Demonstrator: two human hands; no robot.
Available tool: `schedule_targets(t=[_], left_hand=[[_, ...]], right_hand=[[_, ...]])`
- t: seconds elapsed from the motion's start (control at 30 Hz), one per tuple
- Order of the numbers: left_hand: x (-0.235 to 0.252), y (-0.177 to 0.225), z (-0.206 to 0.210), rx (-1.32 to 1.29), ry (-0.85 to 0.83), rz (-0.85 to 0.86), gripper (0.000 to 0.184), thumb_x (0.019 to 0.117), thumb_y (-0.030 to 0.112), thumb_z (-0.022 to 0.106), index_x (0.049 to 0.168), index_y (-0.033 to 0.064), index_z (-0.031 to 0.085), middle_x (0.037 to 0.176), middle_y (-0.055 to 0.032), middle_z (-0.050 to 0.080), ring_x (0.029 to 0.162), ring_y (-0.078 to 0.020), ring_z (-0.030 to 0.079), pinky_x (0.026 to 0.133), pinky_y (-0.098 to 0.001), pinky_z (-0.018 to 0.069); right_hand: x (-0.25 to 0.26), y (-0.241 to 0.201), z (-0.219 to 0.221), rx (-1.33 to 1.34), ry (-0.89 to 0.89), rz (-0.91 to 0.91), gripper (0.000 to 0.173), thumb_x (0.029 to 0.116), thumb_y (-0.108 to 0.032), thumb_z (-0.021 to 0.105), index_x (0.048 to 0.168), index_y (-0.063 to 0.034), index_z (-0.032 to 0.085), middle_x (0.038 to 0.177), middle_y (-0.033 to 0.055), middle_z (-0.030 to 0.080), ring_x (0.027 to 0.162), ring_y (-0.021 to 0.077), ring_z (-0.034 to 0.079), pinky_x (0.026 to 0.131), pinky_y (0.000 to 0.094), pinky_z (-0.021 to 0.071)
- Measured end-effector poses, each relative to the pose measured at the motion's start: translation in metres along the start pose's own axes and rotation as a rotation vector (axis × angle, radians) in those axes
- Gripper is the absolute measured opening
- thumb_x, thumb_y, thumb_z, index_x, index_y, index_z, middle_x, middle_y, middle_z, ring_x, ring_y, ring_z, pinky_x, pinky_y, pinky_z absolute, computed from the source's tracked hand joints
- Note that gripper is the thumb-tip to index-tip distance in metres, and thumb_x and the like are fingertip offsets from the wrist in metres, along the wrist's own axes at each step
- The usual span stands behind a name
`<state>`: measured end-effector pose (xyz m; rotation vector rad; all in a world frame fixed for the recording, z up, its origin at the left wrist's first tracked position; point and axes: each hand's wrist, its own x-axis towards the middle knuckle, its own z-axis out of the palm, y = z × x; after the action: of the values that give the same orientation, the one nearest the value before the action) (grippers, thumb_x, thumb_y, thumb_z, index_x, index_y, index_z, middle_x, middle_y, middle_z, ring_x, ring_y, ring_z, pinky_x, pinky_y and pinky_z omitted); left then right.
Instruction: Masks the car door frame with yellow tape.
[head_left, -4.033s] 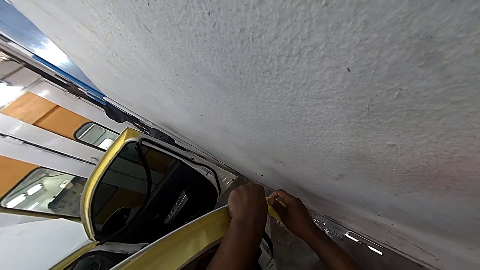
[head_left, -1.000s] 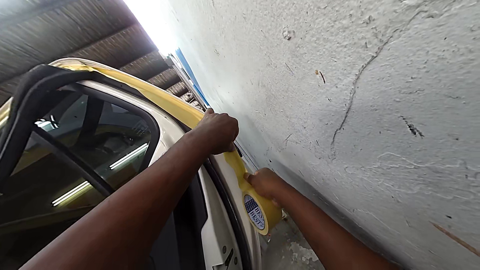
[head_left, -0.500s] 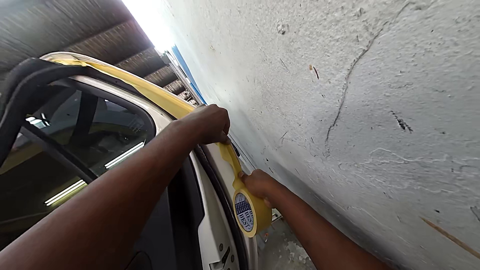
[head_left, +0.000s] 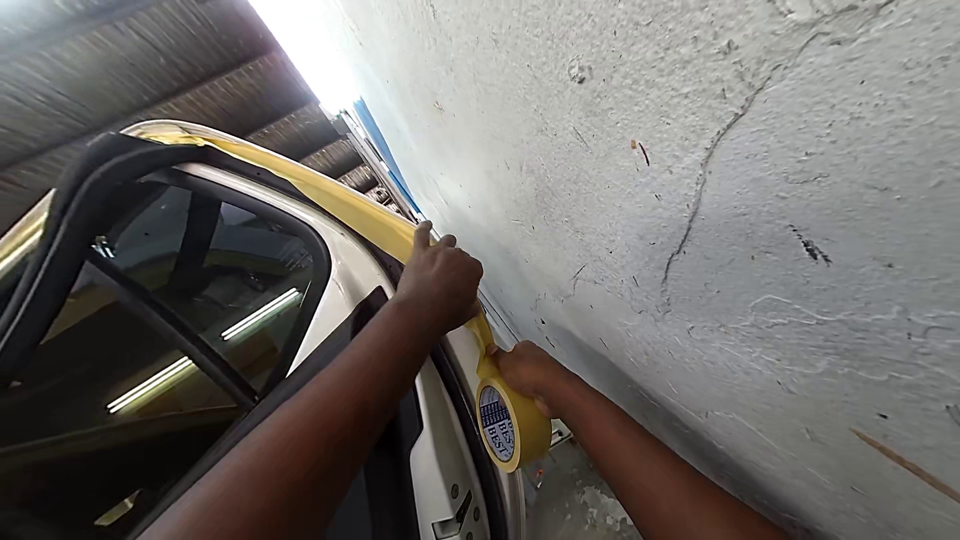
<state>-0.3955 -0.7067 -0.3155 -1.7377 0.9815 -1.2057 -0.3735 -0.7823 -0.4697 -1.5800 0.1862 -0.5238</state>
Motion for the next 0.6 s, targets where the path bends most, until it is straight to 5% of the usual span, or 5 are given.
schedule_targets(t=[0.17,0.3,0.47,0.6], left_hand=[[0.017,0.028,-0.014,0.112,-0.195,0.037,0.027,0.0845,0.035,0.079,0.092,0.0101,0.073,0.096,-0.0074,0.072,0.096,-0.027,0.066,0.099,-0.055,0.0395],[0.023,0.033,-0.011,0.16,-0.256,0.08,0.033,0.0846,0.04,0.08,0.093,0.0097,0.073,0.099,-0.0088,0.071,0.098,-0.0282,0.066,0.094,-0.0552,0.043],[0.023,0.039,-0.001,0.144,-0.287,0.149,0.026,0.0868,0.03,0.078,0.092,0.0057,0.07,0.095,-0.0121,0.07,0.093,-0.0308,0.068,0.078,-0.0522,0.0502],[0.022,0.033,0.003,0.126,-0.252,0.191,0.035,0.0862,0.039,0.079,0.091,0.0049,0.07,0.096,-0.0123,0.07,0.096,-0.0315,0.067,0.081,-0.0527,0.0494]], right_hand=[[-0.002,-0.002,0.0,-0.007,0.014,0.016,0.054,0.1086,-0.052,0.039,0.114,-0.0036,0.062,0.1,0.0124,0.064,0.086,0.0199,0.066,0.077,0.0389,0.054],[-0.006,-0.002,0.001,0.017,0.006,0.014,0.055,0.1084,-0.052,0.039,0.116,-0.0026,0.062,0.102,0.0144,0.065,0.088,0.022,0.066,0.079,0.0415,0.0542],[-0.006,-0.001,0.001,0.008,0.023,0.01,0.056,0.1082,-0.053,0.039,0.113,-0.0025,0.063,0.099,0.0146,0.064,0.085,0.0232,0.065,0.077,0.0431,0.0536],[-0.012,0.016,0.009,0.137,0.063,-0.028,0.059,0.1045,-0.058,0.046,0.119,-0.0018,0.06,0.1,0.0155,0.066,0.087,0.0244,0.068,0.078,0.0439,0.0557]])
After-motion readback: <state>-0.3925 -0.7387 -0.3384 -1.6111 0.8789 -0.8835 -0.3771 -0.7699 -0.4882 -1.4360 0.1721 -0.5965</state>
